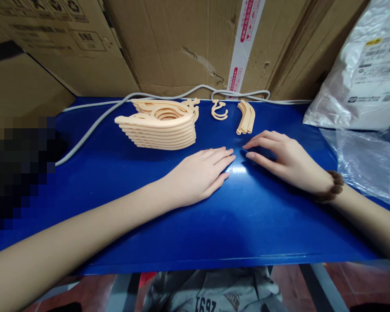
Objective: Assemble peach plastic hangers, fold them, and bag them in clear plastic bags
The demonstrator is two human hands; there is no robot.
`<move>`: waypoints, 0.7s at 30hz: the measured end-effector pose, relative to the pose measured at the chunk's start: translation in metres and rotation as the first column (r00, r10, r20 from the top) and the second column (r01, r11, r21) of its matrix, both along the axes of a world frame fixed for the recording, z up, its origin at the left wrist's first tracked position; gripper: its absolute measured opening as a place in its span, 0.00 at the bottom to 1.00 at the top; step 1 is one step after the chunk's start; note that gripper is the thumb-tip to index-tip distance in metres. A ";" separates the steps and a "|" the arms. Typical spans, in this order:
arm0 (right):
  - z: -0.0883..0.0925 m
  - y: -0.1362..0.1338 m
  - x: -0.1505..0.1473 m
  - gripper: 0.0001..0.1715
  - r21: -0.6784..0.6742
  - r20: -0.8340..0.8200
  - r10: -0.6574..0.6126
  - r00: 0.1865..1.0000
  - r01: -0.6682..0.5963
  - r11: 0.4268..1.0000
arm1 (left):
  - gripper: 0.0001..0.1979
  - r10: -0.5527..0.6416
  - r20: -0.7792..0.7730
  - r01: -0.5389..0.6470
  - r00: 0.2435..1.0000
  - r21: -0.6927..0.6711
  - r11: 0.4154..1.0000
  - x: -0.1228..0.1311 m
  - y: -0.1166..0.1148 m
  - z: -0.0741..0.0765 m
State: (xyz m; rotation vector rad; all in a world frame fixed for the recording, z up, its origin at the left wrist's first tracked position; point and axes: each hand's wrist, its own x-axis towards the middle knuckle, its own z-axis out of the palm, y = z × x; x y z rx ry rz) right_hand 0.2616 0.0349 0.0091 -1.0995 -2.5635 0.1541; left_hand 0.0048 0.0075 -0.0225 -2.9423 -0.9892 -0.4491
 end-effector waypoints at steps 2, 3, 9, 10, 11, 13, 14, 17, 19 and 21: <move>0.003 0.003 -0.002 0.17 0.013 -0.038 -0.056 0.998 0.057 0.998 | 0.24 -0.003 0.009 0.003 1.000 -0.002 1.000 0.000 0.000 0.000; 0.005 0.006 -0.003 0.17 0.028 -0.044 -0.071 0.996 0.073 0.997 | 0.23 -0.003 0.012 0.003 1.000 -0.003 1.000 0.000 0.000 0.000; 0.017 0.051 -0.029 0.22 0.114 0.141 0.060 0.988 -0.077 0.990 | 0.23 0.002 0.019 -0.002 1.000 -0.014 1.000 0.001 0.001 0.000; 0.018 0.062 -0.039 0.23 0.132 0.167 0.070 0.983 -0.093 0.987 | 0.23 -0.001 0.022 0.001 1.000 -0.015 1.000 0.001 0.001 0.000; 0.018 0.073 -0.049 0.24 0.143 0.179 0.083 0.980 -0.109 0.984 | 0.23 -0.004 0.026 0.005 1.000 -0.014 1.000 0.001 0.001 0.000; 0.018 0.096 -0.073 0.25 0.126 0.190 0.129 0.973 -0.155 0.980 | 0.23 -0.011 0.034 0.012 0.999 -0.012 1.000 0.001 0.001 0.000; 0.017 0.107 -0.086 0.26 0.114 0.195 0.154 0.969 -0.179 0.977 | 0.23 -0.014 0.036 0.014 0.999 -0.011 1.000 0.001 0.001 0.000; 0.013 0.136 -0.122 0.28 0.056 0.183 0.267 0.946 -0.281 0.958 | 0.23 -0.015 0.030 0.015 0.999 -0.008 1.000 0.001 0.001 0.000; 0.009 0.150 -0.141 0.28 0.026 0.184 0.317 0.930 -0.327 0.945 | 0.23 -0.012 0.023 0.013 1.000 -0.011 1.000 0.001 0.001 0.000; 0.003 0.159 -0.154 0.26 -0.027 0.197 0.379 0.904 -0.381 0.924 | 0.23 -0.007 0.017 0.007 1.000 -0.021 1.000 0.001 0.001 0.001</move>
